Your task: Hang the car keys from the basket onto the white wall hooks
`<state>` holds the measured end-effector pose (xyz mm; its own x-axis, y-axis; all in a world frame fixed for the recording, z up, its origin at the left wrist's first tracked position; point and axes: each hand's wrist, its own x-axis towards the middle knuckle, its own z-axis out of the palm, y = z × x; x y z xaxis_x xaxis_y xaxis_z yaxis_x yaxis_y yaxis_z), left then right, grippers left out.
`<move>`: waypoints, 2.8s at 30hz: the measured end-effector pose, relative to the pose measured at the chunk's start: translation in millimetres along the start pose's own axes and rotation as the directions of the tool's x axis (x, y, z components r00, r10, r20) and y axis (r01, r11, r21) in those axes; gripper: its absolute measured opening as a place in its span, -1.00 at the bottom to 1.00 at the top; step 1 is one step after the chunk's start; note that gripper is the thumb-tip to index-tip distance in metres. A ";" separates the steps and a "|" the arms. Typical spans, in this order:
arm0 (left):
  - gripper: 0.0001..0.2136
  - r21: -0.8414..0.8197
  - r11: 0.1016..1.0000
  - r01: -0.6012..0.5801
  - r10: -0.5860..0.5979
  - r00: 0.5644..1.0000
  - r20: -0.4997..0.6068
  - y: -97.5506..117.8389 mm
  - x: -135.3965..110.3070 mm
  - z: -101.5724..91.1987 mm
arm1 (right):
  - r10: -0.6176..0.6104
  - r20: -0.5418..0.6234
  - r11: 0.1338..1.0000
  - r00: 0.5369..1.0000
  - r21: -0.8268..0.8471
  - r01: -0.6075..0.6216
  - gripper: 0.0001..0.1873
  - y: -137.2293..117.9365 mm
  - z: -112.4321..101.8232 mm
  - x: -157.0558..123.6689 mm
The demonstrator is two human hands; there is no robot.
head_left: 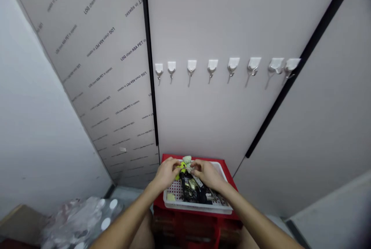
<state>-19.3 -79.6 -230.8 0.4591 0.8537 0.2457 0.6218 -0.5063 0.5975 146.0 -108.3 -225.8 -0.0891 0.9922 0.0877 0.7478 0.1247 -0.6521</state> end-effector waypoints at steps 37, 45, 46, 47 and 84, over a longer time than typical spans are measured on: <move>-0.65 -0.823 0.567 -0.039 -0.027 0.997 -0.066 56.7 33.6 -69.3 | -0.210 -0.146 0.812 0.967 0.525 0.256 -0.72 -130.5 -71.9 45.5; -0.67 -0.861 0.465 -0.204 -0.189 0.928 -0.321 68.1 72.9 -137.9 | -0.247 -0.236 0.620 0.940 0.707 0.341 -0.80 -198.1 -96.5 104.0; -0.67 -0.860 0.465 -0.209 -0.208 0.919 -0.336 67.9 76.9 -143.4 | -0.233 -0.239 0.613 0.943 0.716 0.333 -0.81 -203.2 -96.8 110.6; -0.68 -0.859 0.467 -0.210 -0.226 0.911 -0.346 67.5 80.4 -148.1 | -0.217 -0.241 0.609 0.946 0.724 0.324 -0.82 -207.5 -96.8 116.5; -0.77 -0.663 0.710 -0.237 -0.200 0.835 -0.512 66.5 89.4 -166.1 | -0.074 -0.452 0.444 0.889 0.783 0.435 -0.79 -224.3 -80.3 132.7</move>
<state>-42.3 -16.8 -42.3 -0.0655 0.8765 0.4769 -0.0885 -0.4812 0.8721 19.3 -5.2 -7.4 0.1635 0.8693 0.4665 -0.2218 0.4931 -0.8412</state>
